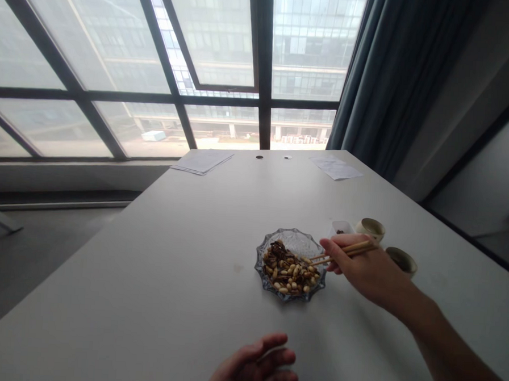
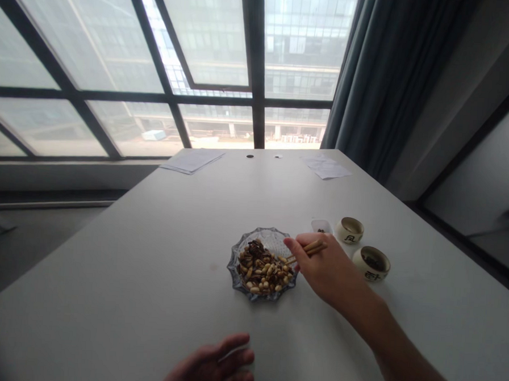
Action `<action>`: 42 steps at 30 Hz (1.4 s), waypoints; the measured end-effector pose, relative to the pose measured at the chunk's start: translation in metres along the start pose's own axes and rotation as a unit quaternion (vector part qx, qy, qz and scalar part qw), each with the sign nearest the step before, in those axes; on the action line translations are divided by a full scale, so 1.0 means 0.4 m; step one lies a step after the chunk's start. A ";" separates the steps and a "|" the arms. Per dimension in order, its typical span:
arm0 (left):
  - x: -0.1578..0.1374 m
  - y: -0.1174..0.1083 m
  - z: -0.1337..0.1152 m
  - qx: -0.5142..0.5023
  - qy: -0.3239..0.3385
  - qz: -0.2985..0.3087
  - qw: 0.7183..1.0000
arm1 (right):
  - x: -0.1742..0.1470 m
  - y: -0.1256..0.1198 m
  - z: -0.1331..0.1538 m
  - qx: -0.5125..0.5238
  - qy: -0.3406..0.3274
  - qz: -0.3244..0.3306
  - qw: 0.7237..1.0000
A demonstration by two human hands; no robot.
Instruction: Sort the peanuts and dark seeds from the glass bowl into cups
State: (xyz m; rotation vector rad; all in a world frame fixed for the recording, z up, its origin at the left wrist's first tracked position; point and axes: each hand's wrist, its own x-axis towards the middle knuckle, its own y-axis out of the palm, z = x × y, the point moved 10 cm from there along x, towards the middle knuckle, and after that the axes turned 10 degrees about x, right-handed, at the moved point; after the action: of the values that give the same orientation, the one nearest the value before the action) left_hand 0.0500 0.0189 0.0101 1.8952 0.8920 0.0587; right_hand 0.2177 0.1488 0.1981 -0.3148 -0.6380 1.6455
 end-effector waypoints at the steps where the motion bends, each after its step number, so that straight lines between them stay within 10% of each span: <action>1: 0.001 0.000 0.001 0.000 0.000 0.001 1.000 | -0.001 -0.004 0.002 0.000 -0.001 -0.007 1.000; 17: 0.000 0.006 0.002 0.000 -0.001 0.010 1.000 | -0.151 -0.308 0.074 -0.196 -0.001 -0.248 0.949; 42: 0.002 0.010 -0.001 0.002 -0.008 0.004 1.000 | -0.038 -0.009 0.051 -0.035 -0.015 -0.010 0.999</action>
State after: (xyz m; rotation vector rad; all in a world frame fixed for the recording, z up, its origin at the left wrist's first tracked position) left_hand 0.0525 0.0188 0.0132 1.9008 0.8745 0.0459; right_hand 0.2123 0.1296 0.2141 -0.3342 -0.7215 1.6141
